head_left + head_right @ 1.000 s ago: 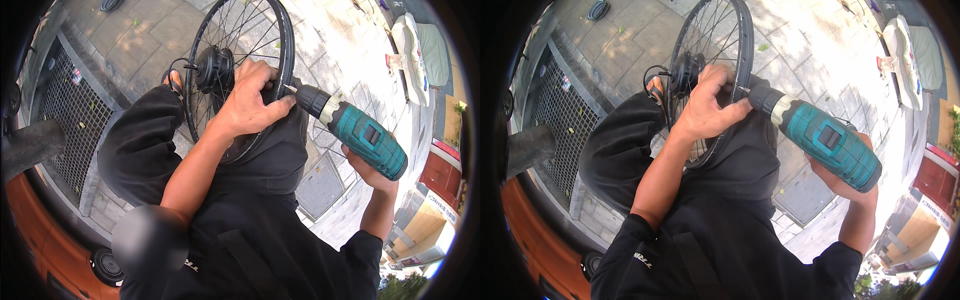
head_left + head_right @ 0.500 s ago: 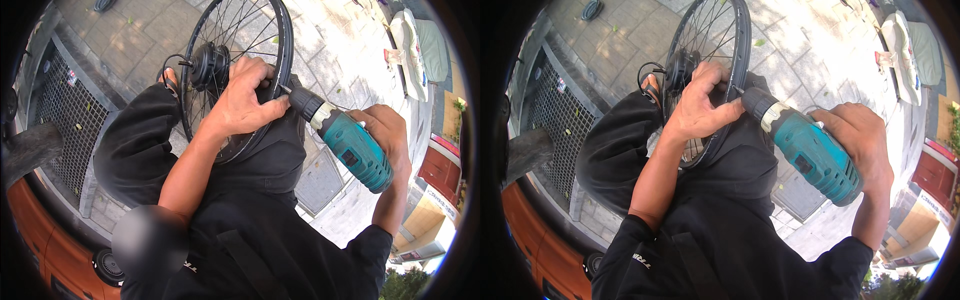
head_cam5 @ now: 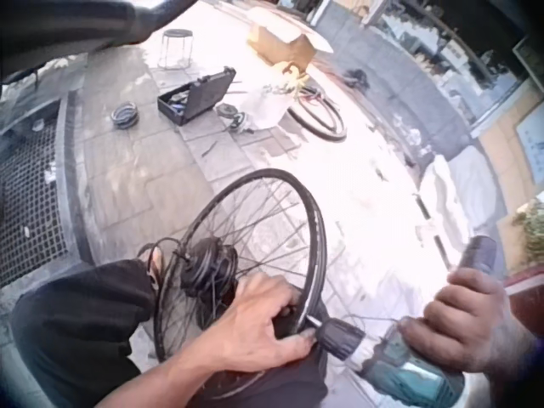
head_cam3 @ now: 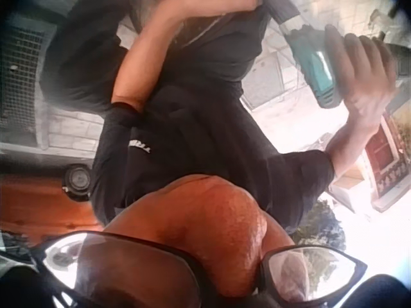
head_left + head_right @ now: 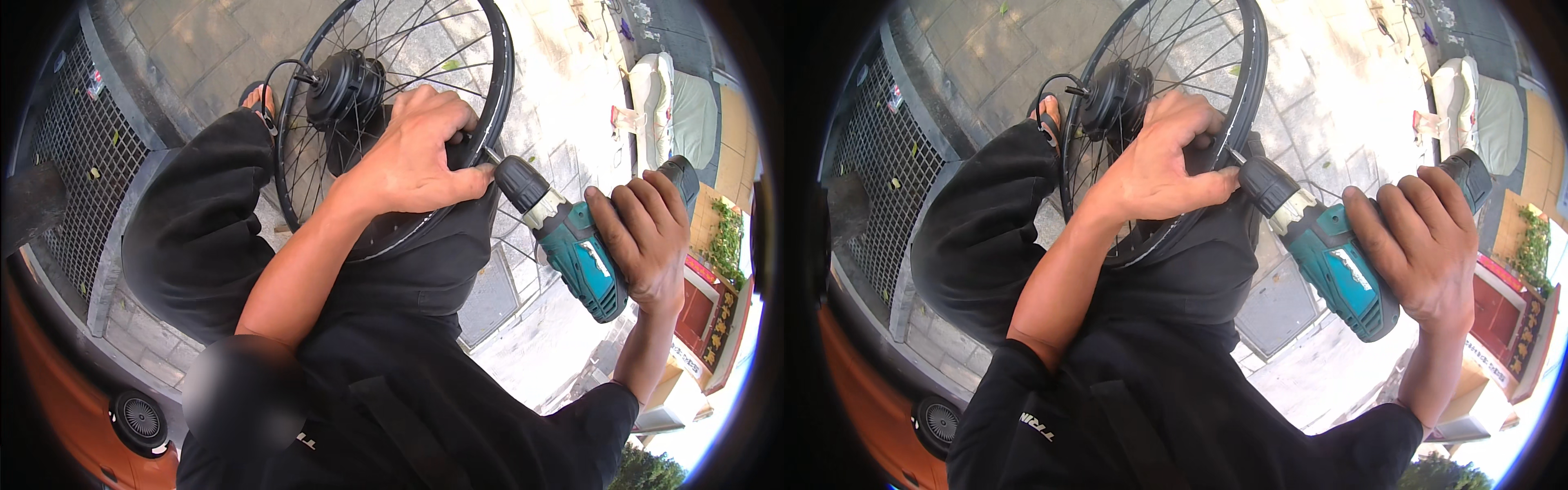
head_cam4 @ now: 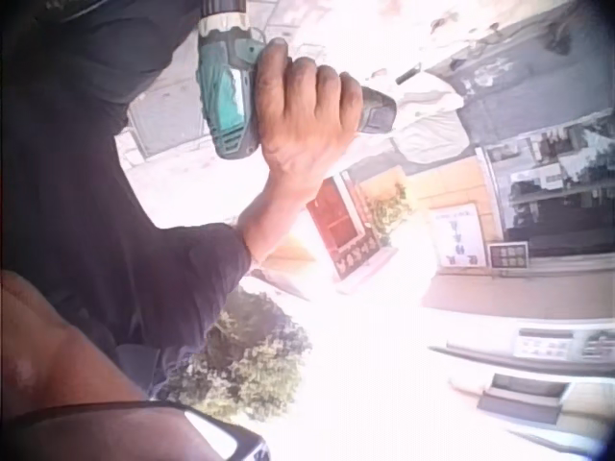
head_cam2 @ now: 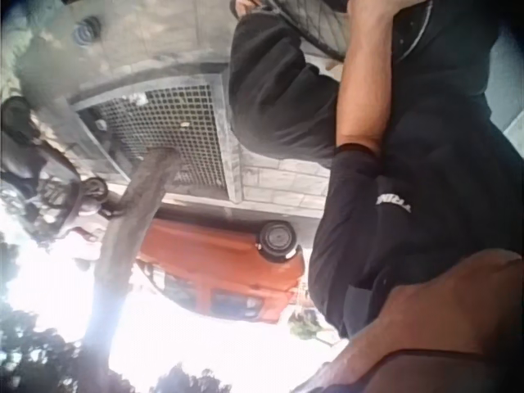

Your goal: The person assembles a bicycle wheel by inserting spokes into the rim and hub, then tightening them using a manual screwdriver and a cordless drill. The person briefly removes and adjusts their glasses during the process.

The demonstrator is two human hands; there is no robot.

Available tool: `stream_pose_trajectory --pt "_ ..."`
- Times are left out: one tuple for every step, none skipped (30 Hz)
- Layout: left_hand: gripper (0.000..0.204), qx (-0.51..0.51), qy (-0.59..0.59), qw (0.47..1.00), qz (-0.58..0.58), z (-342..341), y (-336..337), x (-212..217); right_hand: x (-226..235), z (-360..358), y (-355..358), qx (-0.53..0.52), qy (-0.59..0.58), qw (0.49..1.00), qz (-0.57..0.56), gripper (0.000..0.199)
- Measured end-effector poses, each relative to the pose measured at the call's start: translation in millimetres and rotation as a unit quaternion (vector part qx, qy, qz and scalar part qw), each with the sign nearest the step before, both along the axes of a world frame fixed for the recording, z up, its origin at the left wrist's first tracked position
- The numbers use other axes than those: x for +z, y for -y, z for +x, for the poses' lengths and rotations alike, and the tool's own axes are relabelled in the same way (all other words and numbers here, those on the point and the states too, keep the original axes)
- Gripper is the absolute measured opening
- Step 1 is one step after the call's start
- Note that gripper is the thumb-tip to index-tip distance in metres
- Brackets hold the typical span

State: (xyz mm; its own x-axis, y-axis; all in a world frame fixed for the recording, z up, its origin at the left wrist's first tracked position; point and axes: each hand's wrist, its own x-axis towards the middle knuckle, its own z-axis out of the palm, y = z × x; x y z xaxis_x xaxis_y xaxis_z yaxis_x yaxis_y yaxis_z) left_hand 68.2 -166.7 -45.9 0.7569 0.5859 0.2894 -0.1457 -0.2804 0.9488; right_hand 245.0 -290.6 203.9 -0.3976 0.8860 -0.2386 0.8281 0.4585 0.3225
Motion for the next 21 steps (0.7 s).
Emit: stream_pose_trajectory --pt "0.045 0.004 0.008 1.0 -0.005 1 1 -2 0 -1 -1 -0.015 -0.011 1.0 -0.01 0.049" --pt "0.047 0.001 0.01 1.0 -0.002 2 0 -4 0 -1 -1 -0.029 -0.022 0.999 -0.02 0.049" --pt "0.047 0.006 0.005 1.0 -0.017 3 0 -4 0 -1 -2 -0.043 -0.032 0.998 -0.031 0.048" --pt "0.048 0.008 0.0 0.999 -0.032 4 2 -2 -2 -2 -3 -0.053 -0.042 0.997 -0.033 0.045" --pt "0.049 0.011 -0.004 0.999 -0.047 4 3 -1 -5 -1 -3 -0.064 -0.054 0.996 -0.033 0.044" --pt "0.049 0.024 0.007 0.998 -0.057 3 4 0 -7 2 -3 -0.074 -0.067 0.994 -0.034 0.043" --pt "0.049 0.031 0.008 0.998 -0.053 3 4 -1 -12 8 -2 -0.081 -0.083 0.993 -0.035 0.042" --pt "0.049 0.03 0.016 0.998 -0.052 4 5 -2 -12 10 1 -0.095 -0.091 0.99 -0.041 0.038" --pt "0.049 0.029 0.024 0.998 -0.051 4 5 -3 -12 11 4 -0.105 -0.097 0.989 -0.047 0.037" --pt "0.049 0.026 0.03 0.998 -0.051 7 5 -3 -12 13 7 -0.118 -0.104 0.986 -0.053 0.036" --pt "0.049 0.025 0.032 0.997 -0.06 7 5 -3 -14 17 10 -0.127 -0.113 0.984 -0.057 0.035" --pt "0.049 0.023 0.033 0.997 -0.068 6 4 -2 -17 22 12 -0.125 -0.13 0.982 -0.063 0.032" --pt "0.048 0.022 0.033 0.997 -0.074 5 4 -2 -19 22 12 -0.143 -0.138 0.977 -0.074 0.032" --pt "0.048 0.028 0.031 0.996 -0.076 5 5 -3 -18 20 13 -0.162 -0.145 0.972 -0.085 0.032" --pt "0.048 0.033 0.029 0.996 -0.078 6 6 -2 -18 19 15 -0.182 -0.153 0.967 -0.096 0.032" --pt "0.048 0.035 0.028 0.996 -0.079 7 7 -2 -17 20 17 -0.191 -0.155 0.964 -0.1 0.03" --pt "0.047 0.035 0.028 0.996 -0.078 7 7 -3 -18 20 16 -0.192 -0.155 0.964 -0.095 0.03" --pt "0.047 0.034 0.027 0.996 -0.077 8 7 -4 -19 19 15 -0.194 -0.156 0.964 -0.091 0.03" --pt "0.047 0.031 0.029 0.996 -0.076 9 7 -5 -19 17 15 -0.197 -0.155 0.964 -0.084 0.03" --pt "0.047 0.03 0.028 0.996 -0.075 9 7 -4 -18 16 16 -0.202 -0.159 0.963 -0.085 0.03" --pt "0.047 0.028 0.028 0.996 -0.074 9 7 -4 -18 16 16 -0.208 -0.162 0.961 -0.085 0.029"
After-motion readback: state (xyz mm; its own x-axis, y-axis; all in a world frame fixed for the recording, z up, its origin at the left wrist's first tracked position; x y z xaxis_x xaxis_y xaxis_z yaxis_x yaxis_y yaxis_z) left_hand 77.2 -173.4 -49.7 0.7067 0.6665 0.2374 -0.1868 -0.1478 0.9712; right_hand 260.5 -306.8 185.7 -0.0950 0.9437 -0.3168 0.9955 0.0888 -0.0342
